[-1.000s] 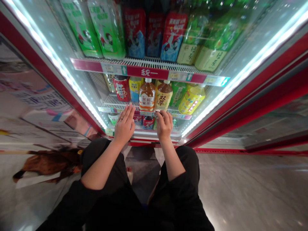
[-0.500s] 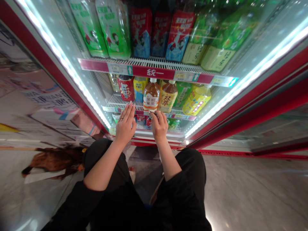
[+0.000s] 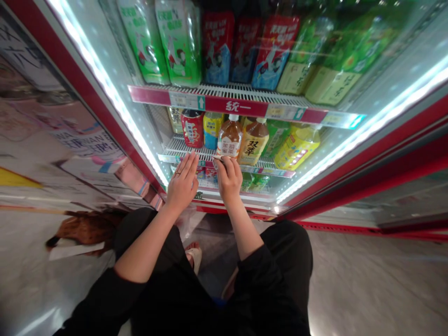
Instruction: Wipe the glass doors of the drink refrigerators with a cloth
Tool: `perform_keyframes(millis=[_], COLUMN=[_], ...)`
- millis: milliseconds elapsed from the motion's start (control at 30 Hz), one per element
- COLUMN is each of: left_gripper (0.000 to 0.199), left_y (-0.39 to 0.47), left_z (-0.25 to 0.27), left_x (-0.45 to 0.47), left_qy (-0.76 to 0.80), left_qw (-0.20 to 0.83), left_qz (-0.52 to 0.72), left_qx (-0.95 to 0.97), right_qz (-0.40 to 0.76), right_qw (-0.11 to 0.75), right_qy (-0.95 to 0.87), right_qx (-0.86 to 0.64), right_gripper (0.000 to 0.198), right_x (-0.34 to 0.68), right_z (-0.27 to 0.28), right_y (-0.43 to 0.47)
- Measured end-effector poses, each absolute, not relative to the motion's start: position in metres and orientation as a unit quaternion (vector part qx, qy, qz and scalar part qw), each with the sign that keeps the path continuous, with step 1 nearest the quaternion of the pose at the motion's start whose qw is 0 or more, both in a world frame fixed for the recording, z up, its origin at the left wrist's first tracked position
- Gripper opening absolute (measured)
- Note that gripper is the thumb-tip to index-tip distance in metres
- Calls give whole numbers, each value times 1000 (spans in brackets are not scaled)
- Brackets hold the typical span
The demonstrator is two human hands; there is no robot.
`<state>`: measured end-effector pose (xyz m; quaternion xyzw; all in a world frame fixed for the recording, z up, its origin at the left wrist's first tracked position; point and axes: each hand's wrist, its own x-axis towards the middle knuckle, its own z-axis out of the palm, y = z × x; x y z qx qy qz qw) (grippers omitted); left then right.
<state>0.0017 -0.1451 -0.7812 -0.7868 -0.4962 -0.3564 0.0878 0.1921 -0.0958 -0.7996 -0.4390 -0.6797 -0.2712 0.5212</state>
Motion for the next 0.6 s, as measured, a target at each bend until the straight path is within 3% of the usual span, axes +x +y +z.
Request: perform_keyframes(millis=[333,600], left_gripper=[86,79], left_y=[-137,-116], left_z=[-765,-766], left_x=[-7,-15], left_qy=[-449,-427], left_qw=[137,144], left_qz=[-318,-307], left_qx=[-824,-839], right_qz=[-286,-249], right_qw=[583,488], right_qy=[-604,-703], right_qx=[-462,-453], right_gripper=[25,31], right_x=[213,213], right_z=[-768,-796], right_y=[-89,-106])
